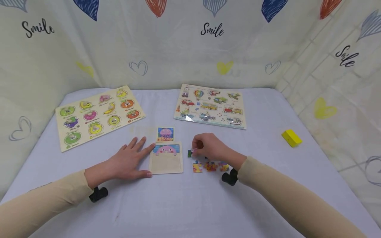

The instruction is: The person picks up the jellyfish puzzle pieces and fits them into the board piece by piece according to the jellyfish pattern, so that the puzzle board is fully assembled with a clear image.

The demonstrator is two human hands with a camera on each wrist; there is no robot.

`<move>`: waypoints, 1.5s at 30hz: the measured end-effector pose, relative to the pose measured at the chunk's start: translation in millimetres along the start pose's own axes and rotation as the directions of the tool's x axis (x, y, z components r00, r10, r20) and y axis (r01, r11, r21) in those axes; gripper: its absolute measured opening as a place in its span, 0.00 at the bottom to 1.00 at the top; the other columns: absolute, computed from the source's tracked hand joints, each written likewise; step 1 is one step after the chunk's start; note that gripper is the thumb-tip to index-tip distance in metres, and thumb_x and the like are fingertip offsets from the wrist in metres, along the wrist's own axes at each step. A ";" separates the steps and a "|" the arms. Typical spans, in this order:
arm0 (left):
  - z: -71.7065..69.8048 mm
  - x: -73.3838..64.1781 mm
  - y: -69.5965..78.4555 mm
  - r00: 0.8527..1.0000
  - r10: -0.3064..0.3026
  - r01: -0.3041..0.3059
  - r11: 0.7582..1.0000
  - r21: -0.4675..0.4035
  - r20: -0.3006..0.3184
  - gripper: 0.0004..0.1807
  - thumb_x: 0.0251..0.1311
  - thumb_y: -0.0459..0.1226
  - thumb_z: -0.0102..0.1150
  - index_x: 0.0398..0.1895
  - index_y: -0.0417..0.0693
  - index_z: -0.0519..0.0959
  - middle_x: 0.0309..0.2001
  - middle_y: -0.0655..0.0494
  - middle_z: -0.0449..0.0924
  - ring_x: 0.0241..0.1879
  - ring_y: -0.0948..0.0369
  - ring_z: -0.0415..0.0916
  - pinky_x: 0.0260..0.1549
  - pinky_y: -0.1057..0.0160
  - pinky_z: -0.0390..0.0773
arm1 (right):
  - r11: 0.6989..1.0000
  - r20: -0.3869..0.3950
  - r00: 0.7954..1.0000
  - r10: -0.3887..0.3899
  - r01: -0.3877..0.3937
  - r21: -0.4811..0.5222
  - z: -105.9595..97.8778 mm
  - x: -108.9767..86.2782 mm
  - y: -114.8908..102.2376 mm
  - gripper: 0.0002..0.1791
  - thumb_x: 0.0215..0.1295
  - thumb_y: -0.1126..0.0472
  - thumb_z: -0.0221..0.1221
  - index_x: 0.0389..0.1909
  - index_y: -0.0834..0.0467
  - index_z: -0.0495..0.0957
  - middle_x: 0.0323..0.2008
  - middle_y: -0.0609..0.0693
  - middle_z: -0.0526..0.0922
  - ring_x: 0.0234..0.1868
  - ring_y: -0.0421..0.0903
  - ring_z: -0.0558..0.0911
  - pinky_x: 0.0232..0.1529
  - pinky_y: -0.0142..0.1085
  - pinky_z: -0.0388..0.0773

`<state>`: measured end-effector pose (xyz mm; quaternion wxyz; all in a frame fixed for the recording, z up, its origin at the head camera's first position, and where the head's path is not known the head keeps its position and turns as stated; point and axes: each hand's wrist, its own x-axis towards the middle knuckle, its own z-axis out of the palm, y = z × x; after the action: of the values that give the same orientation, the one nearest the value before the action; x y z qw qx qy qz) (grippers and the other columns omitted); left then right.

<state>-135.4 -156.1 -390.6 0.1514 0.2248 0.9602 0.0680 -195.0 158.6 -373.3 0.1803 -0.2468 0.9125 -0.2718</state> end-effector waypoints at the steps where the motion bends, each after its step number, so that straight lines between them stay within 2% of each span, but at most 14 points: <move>1: 0.1 0.1 -0.1 1.000 0.000 0.000 1.000 -0.001 0.001 0.55 0.57 0.66 0.65 0.81 0.50 0.56 0.80 0.32 0.49 0.77 0.27 0.47 0.66 0.26 0.60 | 1.000 -0.001 1.000 -0.003 0.003 0.027 0.0 1.5 -1.8 0.07 0.63 0.64 0.70 0.32 0.55 0.80 0.29 0.46 0.81 0.33 0.42 0.76 0.39 0.34 0.75; 6: -0.2 1.1 0.0 1.000 -0.001 0.001 1.000 -0.001 0.007 0.55 0.57 0.66 0.64 0.82 0.50 0.56 0.80 0.32 0.48 0.77 0.27 0.46 0.66 0.26 0.60 | 0.986 0.032 0.999 -0.005 0.000 0.166 5.1 12.5 -17.8 0.06 0.65 0.62 0.69 0.35 0.57 0.81 0.30 0.47 0.81 0.33 0.43 0.76 0.38 0.34 0.74; 11: -0.8 3.2 0.4 1.000 -0.005 0.005 1.000 0.003 0.010 0.55 0.57 0.67 0.64 0.82 0.52 0.55 0.81 0.33 0.48 0.77 0.28 0.46 0.66 0.26 0.60 | 0.968 0.096 0.995 0.010 -0.034 0.247 15.6 26.4 -36.5 0.05 0.67 0.62 0.67 0.36 0.59 0.82 0.28 0.47 0.81 0.30 0.42 0.75 0.33 0.32 0.73; 16: -0.8 5.1 0.9 1.000 -0.002 0.002 1.000 0.004 0.012 0.56 0.57 0.67 0.63 0.82 0.53 0.54 0.81 0.33 0.47 0.78 0.28 0.46 0.66 0.26 0.60 | 0.966 0.134 0.989 0.059 -0.090 0.242 28.9 39.3 -51.2 0.04 0.67 0.61 0.67 0.36 0.59 0.84 0.27 0.48 0.84 0.29 0.40 0.76 0.33 0.30 0.72; 22: -1.1 6.5 2.2 1.000 0.006 -0.006 1.000 0.013 0.010 0.56 0.57 0.68 0.63 0.82 0.54 0.54 0.81 0.34 0.47 0.77 0.28 0.46 0.66 0.26 0.61 | 0.963 0.115 0.983 0.145 -0.167 0.211 40.8 49.3 -65.8 0.06 0.64 0.58 0.70 0.35 0.57 0.85 0.27 0.48 0.86 0.28 0.40 0.79 0.30 0.28 0.72; 35: -3.2 6.3 4.3 1.000 -0.005 0.005 1.000 0.002 0.023 0.56 0.57 0.67 0.64 0.82 0.54 0.54 0.81 0.34 0.47 0.78 0.29 0.45 0.67 0.26 0.59 | 0.947 0.076 0.967 0.245 -0.255 0.198 44.9 54.2 -82.5 0.08 0.62 0.58 0.72 0.31 0.57 0.83 0.28 0.49 0.85 0.27 0.41 0.80 0.26 0.28 0.71; 45: -2.2 5.2 2.4 1.000 -0.015 0.015 1.000 -0.004 0.028 0.56 0.56 0.67 0.64 0.82 0.54 0.54 0.81 0.34 0.46 0.78 0.29 0.45 0.67 0.26 0.59 | 0.950 0.081 0.966 0.244 -0.255 0.181 45.5 58.9 -85.4 0.10 0.61 0.60 0.72 0.28 0.59 0.81 0.24 0.49 0.85 0.24 0.41 0.84 0.24 0.27 0.71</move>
<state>-139.6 -151.8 -389.4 0.1655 0.2181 0.9595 0.0657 -191.8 45.4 -370.7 0.2624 -0.1190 0.9005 -0.3256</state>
